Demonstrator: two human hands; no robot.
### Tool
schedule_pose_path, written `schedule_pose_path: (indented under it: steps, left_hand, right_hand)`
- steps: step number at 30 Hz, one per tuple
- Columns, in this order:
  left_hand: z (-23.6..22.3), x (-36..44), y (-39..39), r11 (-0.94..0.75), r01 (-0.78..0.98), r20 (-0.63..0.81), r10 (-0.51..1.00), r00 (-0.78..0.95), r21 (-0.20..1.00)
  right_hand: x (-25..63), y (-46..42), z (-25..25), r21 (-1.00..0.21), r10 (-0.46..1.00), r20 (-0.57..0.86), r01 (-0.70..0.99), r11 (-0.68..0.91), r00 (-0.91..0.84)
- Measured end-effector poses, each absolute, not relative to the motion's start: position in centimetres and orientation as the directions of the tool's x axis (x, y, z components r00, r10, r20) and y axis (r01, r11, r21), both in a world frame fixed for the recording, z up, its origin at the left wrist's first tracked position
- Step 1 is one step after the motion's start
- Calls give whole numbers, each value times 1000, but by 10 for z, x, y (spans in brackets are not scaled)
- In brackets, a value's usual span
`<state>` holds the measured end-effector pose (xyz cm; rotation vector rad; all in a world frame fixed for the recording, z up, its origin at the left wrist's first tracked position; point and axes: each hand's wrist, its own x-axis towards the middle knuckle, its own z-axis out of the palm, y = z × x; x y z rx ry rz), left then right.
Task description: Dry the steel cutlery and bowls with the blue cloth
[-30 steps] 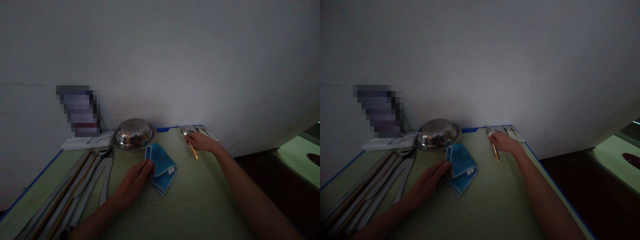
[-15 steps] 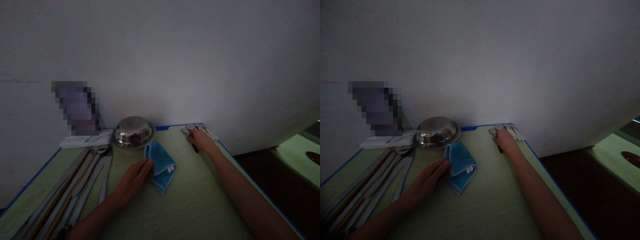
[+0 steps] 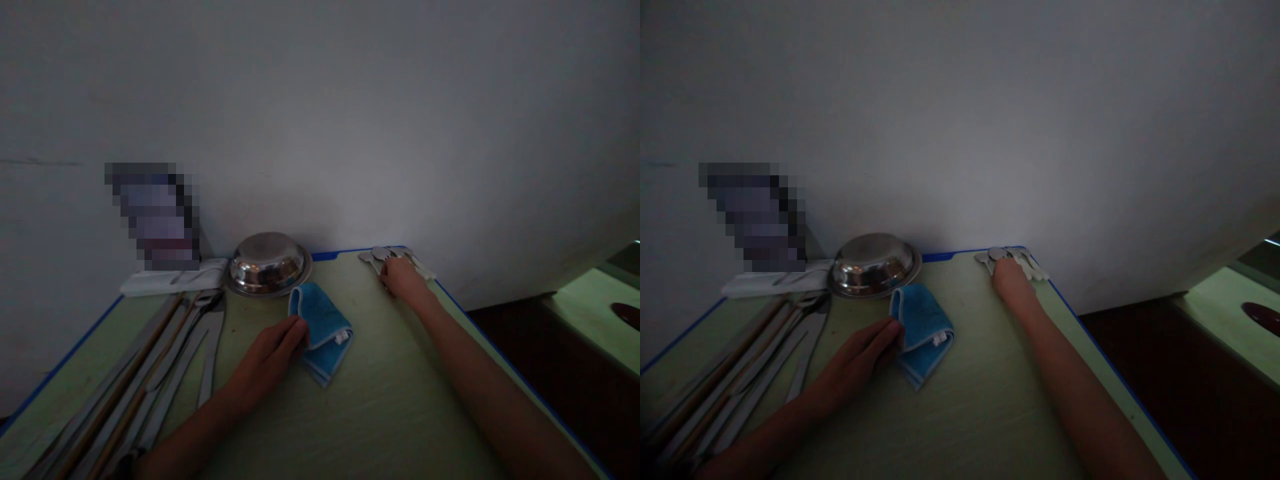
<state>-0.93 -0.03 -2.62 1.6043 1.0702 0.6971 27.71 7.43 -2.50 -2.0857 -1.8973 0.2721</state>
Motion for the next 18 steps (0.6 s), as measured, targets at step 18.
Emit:
schedule_pose_path:
  steps: [18]
  left_hand:
    - [25,-37,14,-504,641,128,833,539,580]
  right_hand:
    - [183,37,-36,-498,935,281,800,334,-216]
